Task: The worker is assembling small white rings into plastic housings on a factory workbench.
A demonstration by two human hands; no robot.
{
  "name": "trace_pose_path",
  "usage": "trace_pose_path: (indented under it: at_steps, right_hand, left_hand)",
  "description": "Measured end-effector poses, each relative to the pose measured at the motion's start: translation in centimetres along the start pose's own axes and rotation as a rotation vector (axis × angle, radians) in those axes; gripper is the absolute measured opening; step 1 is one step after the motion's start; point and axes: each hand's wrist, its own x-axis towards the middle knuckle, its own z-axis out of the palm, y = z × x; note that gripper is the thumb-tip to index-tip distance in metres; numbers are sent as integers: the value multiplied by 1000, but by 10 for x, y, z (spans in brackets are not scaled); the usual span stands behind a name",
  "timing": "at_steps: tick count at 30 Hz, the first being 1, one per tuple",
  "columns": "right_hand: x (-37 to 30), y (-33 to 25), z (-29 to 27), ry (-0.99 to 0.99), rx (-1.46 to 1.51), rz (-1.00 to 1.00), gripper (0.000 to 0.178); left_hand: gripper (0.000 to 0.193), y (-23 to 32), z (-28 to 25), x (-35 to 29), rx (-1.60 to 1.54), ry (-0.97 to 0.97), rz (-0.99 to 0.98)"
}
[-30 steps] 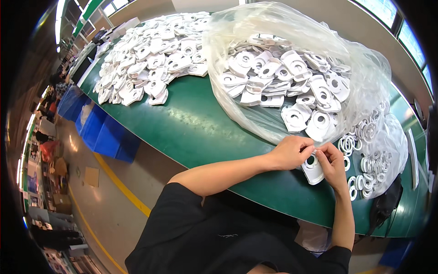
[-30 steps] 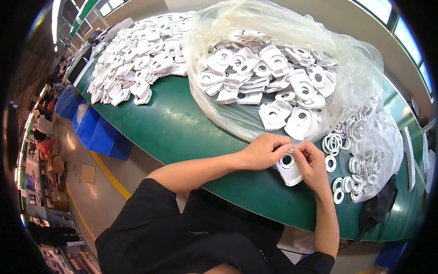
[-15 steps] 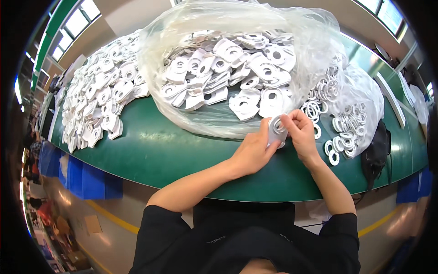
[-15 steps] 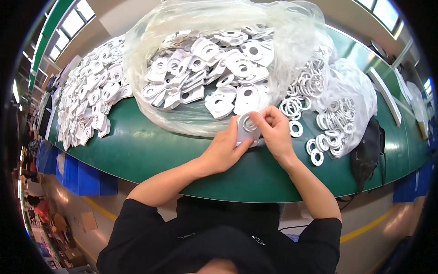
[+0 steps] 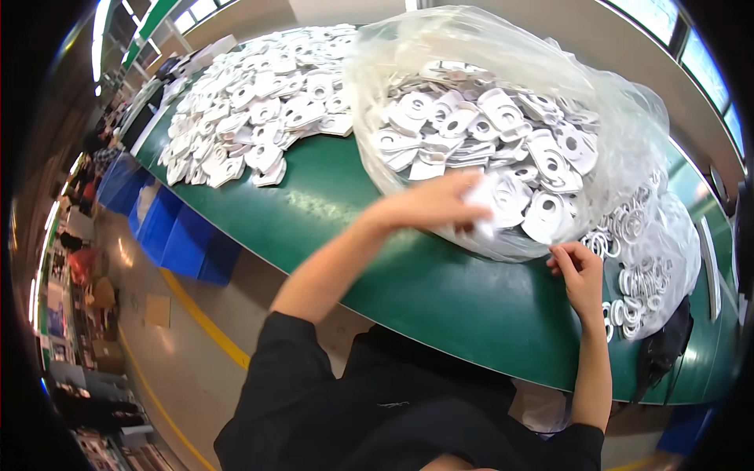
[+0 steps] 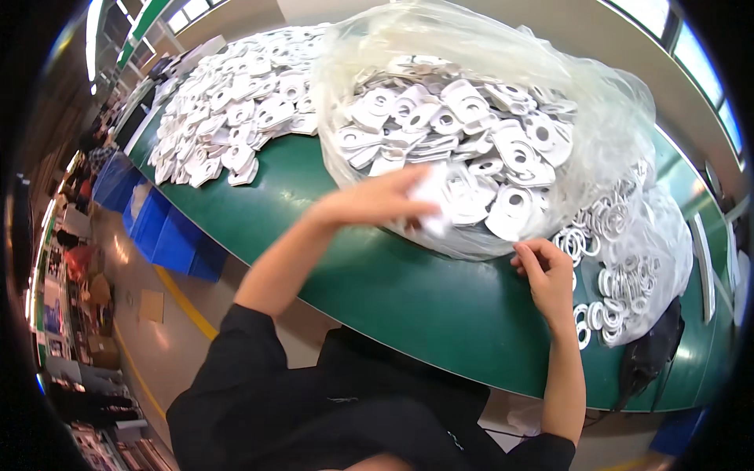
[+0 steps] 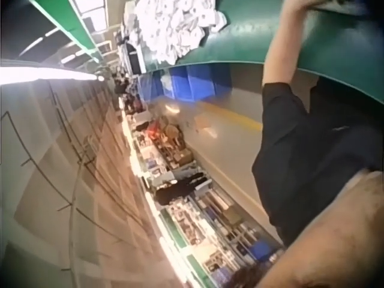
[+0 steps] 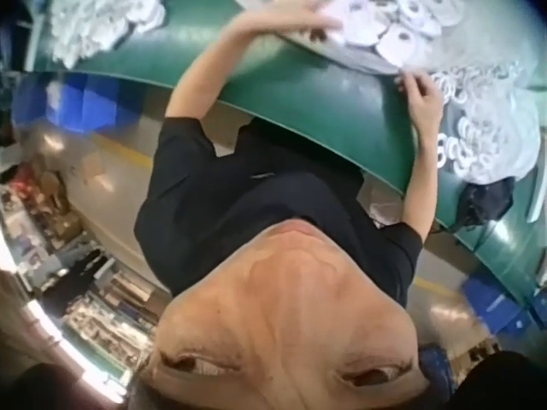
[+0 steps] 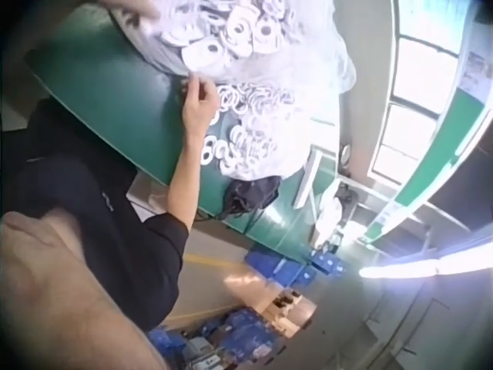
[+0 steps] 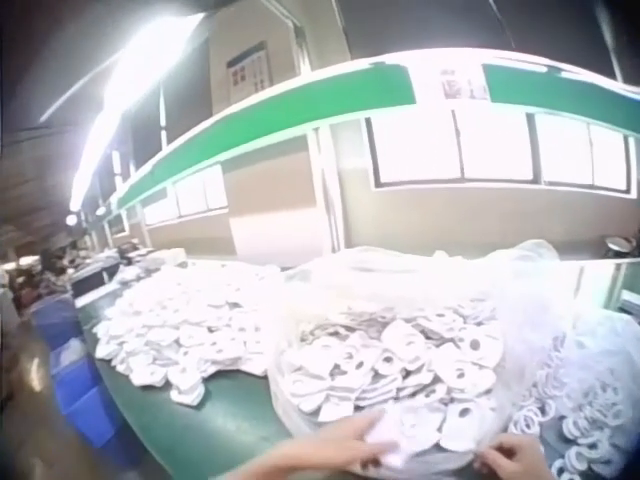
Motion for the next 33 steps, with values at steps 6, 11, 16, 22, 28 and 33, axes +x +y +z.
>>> trace_pose_path:
  at_steps: [6, 11, 16, 22, 28, 33]
  right_hand:
    - [3, 0, 6, 22, -11, -30, 15]
    - [3, 5, 2, 21, -105, -20, 14]
    - [3, -1, 5, 17, -102, -50, 13]
    - [-1, -3, 1, 48, -153, -108, 12]
    - [-1, -18, -28, 161, -420, -147, 10]
    - [-17, -20, -69, 83, -757, -154, 31]
  left_hand:
    - [28, -28, -235, -22, -142, 806, -31]
    - [99, -40, -317, -53, -244, 1041, 63]
    - [101, -102, -359, -61, 45, 1250, -120]
    - [67, -96, -229, 3, 948, 1160, -74]
    - [49, -15, -35, 25, 848, 563, 401]
    - [39, -23, 28, 40, 1048, 575, 416]
